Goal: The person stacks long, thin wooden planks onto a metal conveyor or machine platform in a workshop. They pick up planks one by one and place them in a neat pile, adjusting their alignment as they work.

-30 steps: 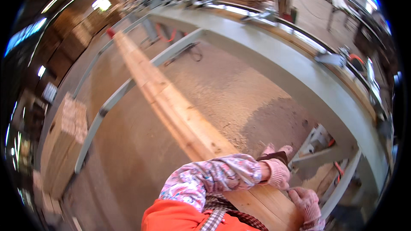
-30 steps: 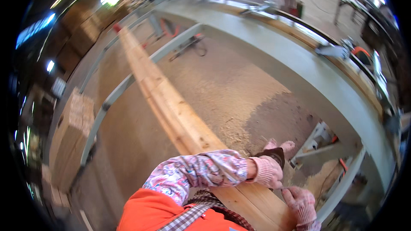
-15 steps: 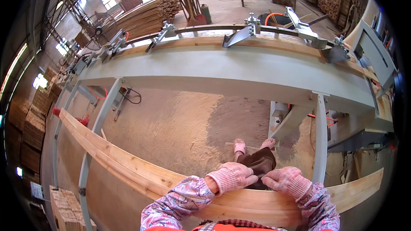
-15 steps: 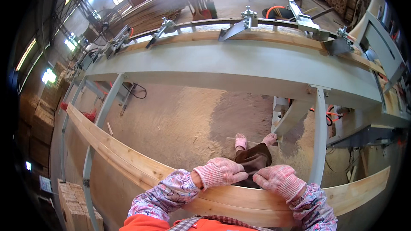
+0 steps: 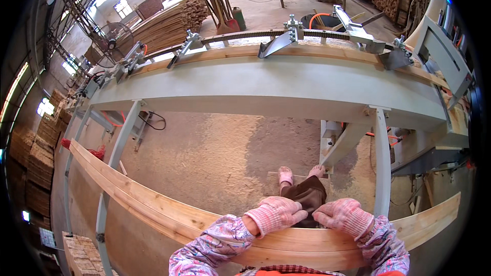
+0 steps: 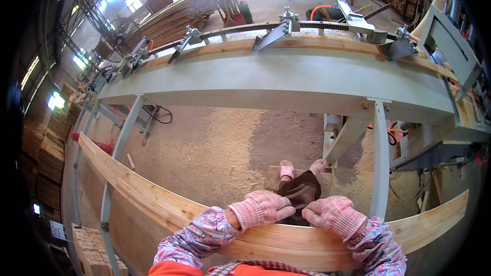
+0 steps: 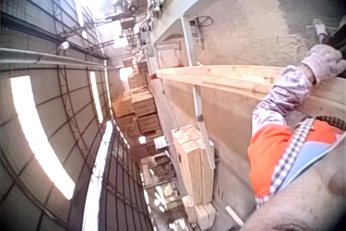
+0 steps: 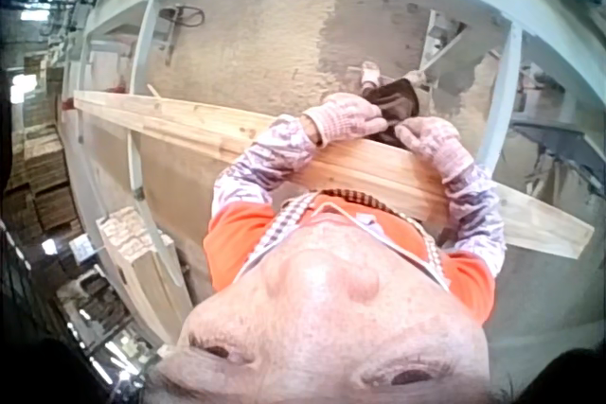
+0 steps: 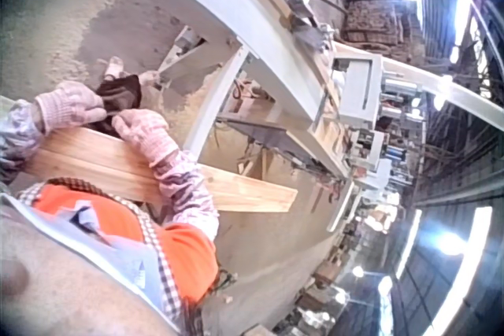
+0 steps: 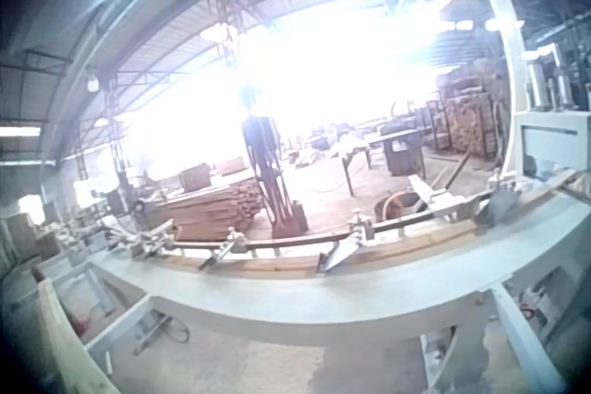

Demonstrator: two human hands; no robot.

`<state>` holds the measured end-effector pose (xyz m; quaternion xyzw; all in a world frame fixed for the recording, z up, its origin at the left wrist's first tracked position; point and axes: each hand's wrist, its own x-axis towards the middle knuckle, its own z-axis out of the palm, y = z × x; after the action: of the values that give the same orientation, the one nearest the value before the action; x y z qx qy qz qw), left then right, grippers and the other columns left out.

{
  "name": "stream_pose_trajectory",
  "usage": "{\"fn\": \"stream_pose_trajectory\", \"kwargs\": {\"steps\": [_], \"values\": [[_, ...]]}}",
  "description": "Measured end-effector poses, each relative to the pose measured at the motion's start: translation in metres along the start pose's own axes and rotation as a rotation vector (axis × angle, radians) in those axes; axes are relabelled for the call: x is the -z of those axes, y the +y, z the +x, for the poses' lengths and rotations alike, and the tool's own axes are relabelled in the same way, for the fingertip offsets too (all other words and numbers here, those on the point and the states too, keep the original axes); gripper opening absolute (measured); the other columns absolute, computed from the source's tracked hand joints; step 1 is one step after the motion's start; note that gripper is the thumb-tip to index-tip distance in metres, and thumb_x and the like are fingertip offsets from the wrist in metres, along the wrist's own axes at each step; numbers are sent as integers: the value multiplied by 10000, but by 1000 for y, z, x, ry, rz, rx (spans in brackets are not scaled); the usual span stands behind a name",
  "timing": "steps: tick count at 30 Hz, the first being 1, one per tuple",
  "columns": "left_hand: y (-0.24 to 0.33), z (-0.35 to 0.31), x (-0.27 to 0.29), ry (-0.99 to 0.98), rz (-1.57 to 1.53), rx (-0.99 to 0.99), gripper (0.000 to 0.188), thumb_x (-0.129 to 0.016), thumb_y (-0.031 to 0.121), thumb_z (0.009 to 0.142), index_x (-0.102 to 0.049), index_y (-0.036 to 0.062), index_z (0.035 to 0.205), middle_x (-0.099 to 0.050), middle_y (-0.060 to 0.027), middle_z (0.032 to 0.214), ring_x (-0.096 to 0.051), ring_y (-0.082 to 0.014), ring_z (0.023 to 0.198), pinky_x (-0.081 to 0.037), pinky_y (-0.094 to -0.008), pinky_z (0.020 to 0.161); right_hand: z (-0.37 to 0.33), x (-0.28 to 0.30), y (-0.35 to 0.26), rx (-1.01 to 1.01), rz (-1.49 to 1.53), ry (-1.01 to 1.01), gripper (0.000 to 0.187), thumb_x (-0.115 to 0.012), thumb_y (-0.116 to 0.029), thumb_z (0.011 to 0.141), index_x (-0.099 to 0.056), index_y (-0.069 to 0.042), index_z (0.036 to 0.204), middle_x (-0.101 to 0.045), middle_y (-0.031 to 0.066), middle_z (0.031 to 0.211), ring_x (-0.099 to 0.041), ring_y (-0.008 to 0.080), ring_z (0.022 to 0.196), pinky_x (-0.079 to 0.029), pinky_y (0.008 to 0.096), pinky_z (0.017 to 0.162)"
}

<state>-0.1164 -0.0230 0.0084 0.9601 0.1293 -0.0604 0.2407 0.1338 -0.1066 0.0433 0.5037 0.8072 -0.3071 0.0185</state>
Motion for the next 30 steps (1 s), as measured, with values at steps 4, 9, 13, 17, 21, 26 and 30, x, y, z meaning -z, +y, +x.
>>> {"fn": "stream_pose_trajectory", "kwargs": {"steps": [4, 9, 13, 17, 21, 26, 30], "values": [[-1, -2, -1, 52, -5, -23, 295, -563, 173, 933, -635, 131, 1216, -650, -115, 1072, -685, -342, 959, -565, -446, 766, 5, 3, -4, -157, 151, -45, 381, -544, -441, 997, -746, -174, 1178, -735, 95, 1161, -695, 325, 1059, -551, 408, 913], [-2, -1, -3, 36, 18, -18, 297, -567, 174, 936, -641, 133, 1220, -657, -113, 1064, -686, -342, 961, -567, -445, 763, 8, 4, -6, -240, 185, -97, 400, -532, -454, 1004, -743, -173, 1195, -730, 100, 1176, -686, 327, 1086, -542, 409, 941], [-2, -2, -3, 41, 25, -19, 294, -571, 184, 940, -645, 136, 1220, -661, -113, 1063, -685, -340, 970, -568, -445, 764, 10, 7, -7, -281, 186, -139, 416, -521, -466, 1010, -739, -173, 1210, -726, 112, 1186, -677, 334, 1106, -528, 416, 970], [-3, -2, -5, 42, 20, -14, 284, -571, 203, 949, -650, 148, 1217, -666, -112, 1072, -686, -339, 975, -567, -444, 770, 10, 9, -8, -294, 190, -149, 425, -520, -476, 1009, -737, -172, 1213, -723, 118, 1190, -672, 341, 1113, -522, 419, 982], [0, -1, 1, 3, -10, 29, 272, -552, 228, 973, -654, 163, 1217, -671, -113, 1084, -683, -339, 984, -564, -445, 789, 9, 10, -8, -281, 204, -148, 432, -520, -484, 1008, -734, -174, 1221, -721, 120, 1196, -669, 344, 1120, -518, 420, 988], [0, -2, 0, -6, -27, 51, 269, -524, 262, 1003, -657, 170, 1218, -678, -123, 1085, -677, -348, 1002, -555, -450, 813, 8, 8, -7, -255, 204, -123, 431, -522, -484, 1007, -732, -177, 1226, -721, 117, 1197, -667, 341, 1125, -516, 421, 991], [0, -2, 1, 9, -22, 33, 270, -517, 274, 1010, -659, 168, 1215, -681, -128, 1078, -675, -352, 1010, -552, -453, 816, 7, 11, -9, -248, 214, -114, 428, -523, -482, 1008, -732, -179, 1226, -723, 115, 1193, -668, 343, 1121, -518, 421, 986]]}}
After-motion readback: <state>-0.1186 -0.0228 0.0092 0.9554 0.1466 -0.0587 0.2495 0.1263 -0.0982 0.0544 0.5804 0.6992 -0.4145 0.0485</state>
